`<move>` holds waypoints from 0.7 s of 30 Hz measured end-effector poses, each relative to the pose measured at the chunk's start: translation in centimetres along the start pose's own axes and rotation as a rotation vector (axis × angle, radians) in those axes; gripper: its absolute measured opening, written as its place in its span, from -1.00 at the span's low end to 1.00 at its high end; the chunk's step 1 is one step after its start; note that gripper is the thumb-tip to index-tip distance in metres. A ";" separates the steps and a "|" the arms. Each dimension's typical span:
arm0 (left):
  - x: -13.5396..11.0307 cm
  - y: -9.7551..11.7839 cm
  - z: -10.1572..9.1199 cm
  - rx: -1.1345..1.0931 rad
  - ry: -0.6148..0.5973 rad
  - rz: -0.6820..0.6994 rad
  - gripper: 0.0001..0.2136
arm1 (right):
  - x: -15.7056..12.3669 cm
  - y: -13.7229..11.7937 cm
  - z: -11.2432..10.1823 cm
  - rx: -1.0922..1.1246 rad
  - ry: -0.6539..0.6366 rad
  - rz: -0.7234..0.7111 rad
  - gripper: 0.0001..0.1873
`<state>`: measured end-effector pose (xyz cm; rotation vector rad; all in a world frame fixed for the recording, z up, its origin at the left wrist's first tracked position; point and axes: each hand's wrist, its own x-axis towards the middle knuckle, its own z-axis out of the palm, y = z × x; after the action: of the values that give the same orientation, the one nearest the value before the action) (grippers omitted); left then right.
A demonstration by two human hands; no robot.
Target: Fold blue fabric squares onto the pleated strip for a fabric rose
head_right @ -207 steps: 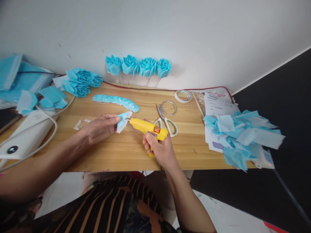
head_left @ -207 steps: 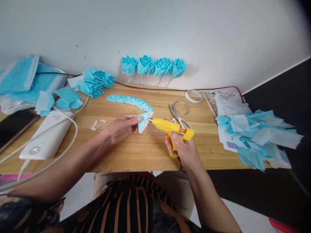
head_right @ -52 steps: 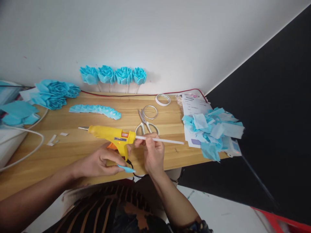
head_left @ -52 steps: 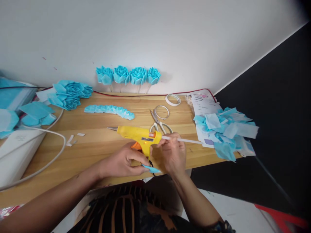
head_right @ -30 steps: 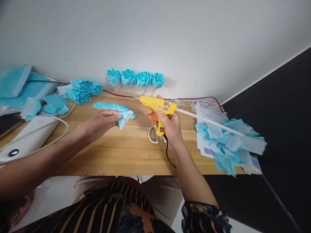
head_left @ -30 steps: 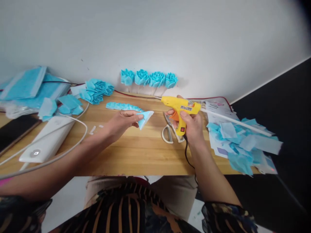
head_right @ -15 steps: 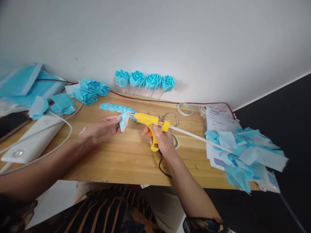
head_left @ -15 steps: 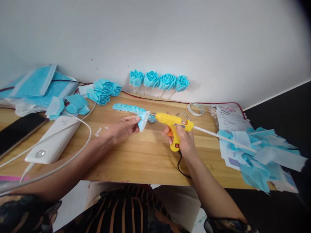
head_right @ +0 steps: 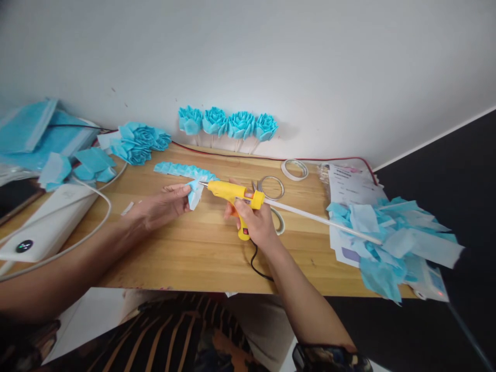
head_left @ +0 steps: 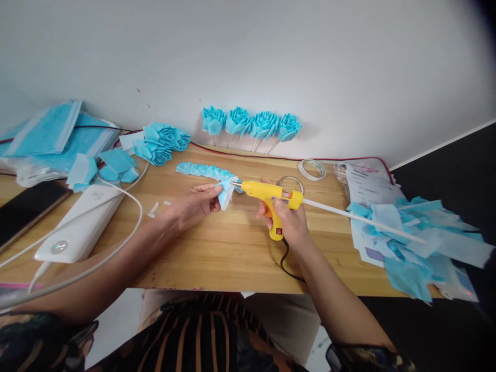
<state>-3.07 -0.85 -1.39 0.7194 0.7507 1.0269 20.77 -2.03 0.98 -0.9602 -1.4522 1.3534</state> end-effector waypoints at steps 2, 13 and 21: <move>0.0 0.0 0.0 0.003 -0.001 0.001 -0.68 | 0.0 0.0 0.1 -0.003 -0.010 0.003 -0.40; 0.0 -0.1 0.0 0.015 -0.001 0.040 -0.72 | -0.1 0.4 -0.1 -0.062 -0.027 0.050 -0.38; -0.1 0.0 0.2 0.018 0.033 0.059 -0.72 | -0.3 0.8 -0.3 -0.113 -0.034 0.068 -0.37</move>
<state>-2.96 -0.94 -1.23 0.7454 0.7716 1.0884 21.10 -2.18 0.12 -1.0717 -1.5480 1.3543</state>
